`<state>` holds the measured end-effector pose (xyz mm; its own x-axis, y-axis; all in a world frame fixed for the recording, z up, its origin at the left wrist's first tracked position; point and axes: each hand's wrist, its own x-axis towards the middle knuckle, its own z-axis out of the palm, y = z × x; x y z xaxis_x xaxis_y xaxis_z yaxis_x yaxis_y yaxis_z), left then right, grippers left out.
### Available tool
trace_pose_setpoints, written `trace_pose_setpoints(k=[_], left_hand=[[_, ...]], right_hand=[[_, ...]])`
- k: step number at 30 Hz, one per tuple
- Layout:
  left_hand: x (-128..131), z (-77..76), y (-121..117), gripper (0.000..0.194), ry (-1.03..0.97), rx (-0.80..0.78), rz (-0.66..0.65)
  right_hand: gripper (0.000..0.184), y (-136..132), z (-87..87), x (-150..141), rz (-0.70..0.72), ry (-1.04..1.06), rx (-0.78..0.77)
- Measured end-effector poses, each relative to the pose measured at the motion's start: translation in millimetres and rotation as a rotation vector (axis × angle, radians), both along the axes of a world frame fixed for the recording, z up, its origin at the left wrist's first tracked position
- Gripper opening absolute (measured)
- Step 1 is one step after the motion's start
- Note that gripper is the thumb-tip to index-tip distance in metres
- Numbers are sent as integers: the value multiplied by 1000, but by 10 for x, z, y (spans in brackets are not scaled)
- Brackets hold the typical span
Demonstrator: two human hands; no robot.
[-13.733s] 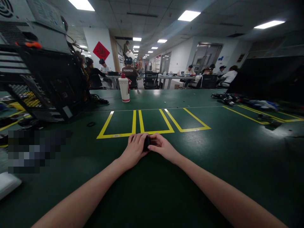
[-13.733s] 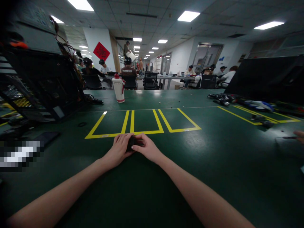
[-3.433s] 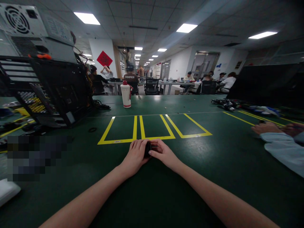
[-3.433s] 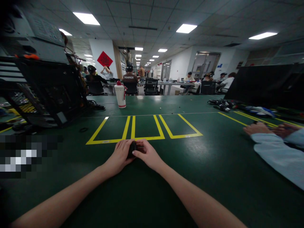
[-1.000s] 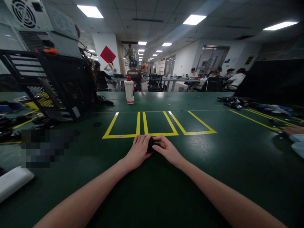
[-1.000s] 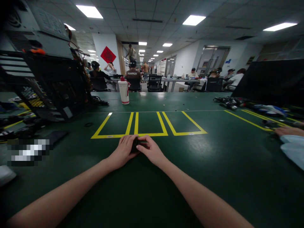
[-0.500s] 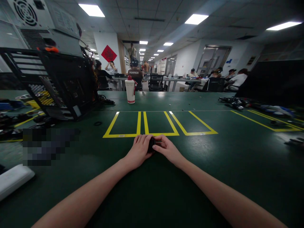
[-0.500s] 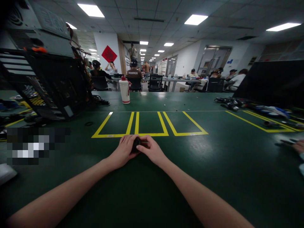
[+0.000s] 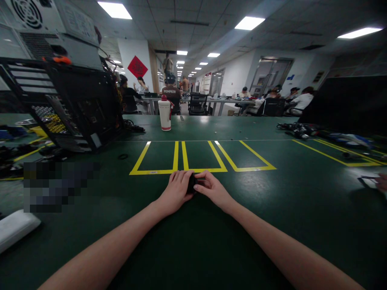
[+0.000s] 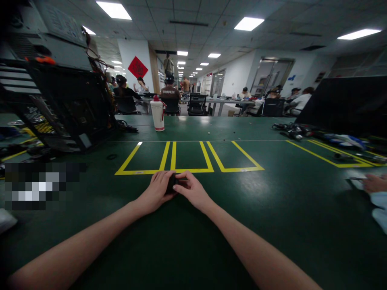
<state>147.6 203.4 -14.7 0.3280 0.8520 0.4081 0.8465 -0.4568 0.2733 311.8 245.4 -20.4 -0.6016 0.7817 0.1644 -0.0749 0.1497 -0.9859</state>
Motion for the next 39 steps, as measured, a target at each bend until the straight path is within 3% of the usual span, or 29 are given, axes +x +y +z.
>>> trace_pose_setpoints(k=[3,8,14,23,29,39], left_hand=[[-3,5,-3,58,-2,-3,1],[-4,8,-7,59,9,-9,-1],[6,14,-6,56,-2,3,-2],[-2,5,7,58,27,10,-2],[2,-20,10,57,31,19,4],[-2,4,1,57,21,28,-13]], right_hand=[[35,13,14,8,-24,-39,11],[38,17,21,35,67,-22,5],[24,-36,41,12,-13,-16,23],[36,19,12,24,63,12,16],[25,-6,22,4,-5,8,38],[36,36,-15,33,49,19,4]])
